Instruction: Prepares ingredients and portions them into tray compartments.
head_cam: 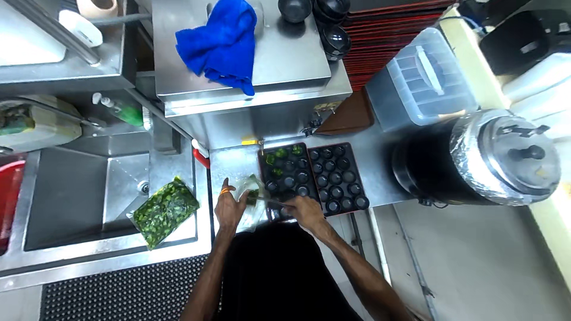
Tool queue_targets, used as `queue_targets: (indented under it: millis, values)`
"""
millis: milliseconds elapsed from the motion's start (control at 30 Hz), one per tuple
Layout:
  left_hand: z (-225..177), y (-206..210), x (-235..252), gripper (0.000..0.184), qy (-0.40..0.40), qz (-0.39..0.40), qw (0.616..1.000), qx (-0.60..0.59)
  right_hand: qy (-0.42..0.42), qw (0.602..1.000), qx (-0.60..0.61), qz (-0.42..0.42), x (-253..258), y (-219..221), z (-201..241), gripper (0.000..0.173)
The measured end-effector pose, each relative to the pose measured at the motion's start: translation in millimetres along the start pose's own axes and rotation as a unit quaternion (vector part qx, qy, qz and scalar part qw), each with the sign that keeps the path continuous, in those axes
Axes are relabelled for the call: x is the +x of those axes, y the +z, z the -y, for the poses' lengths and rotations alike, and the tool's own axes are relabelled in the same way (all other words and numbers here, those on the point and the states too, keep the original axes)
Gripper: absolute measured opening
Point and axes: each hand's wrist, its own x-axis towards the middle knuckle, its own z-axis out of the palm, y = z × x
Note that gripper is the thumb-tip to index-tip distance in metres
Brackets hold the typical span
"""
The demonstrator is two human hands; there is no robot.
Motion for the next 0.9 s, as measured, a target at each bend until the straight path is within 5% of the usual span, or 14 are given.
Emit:
queue_targets:
  millis: [167, 300, 467, 600, 733, 900]
  values:
    - [7, -7, -3, 0.114, 0.030, -0.001, 0.997, -0.075, -0.017, 0.988, 0.150, -0.023, -23, -13, -40, 0.025]
    - [22, -6, -15, 0.115, 0.052, -0.073, 0.986, -0.143, 0.018, 0.972, 0.216, -0.090, -32, -30, -68, 0.026]
    - [15, -1, -34, 0.098, 0.035, -0.129, 0.976, -0.172, 0.134, 0.966, 0.164, -0.148, 9, -38, -90, 0.028]
    - [8, -2, -38, 0.104, 0.018, -0.153, 0.982, -0.111, 0.159, 0.966, 0.122, -0.162, 39, -25, -93, 0.034]
    - [7, -1, -37, 0.117, -0.023, -0.113, 0.990, -0.077, 0.152, 0.965, 0.099, -0.191, 23, -28, -82, 0.037]
    - [13, 7, -37, 0.113, -0.023, -0.082, 0.993, -0.087, 0.168, 0.974, 0.041, -0.148, -2, -36, -74, 0.036]
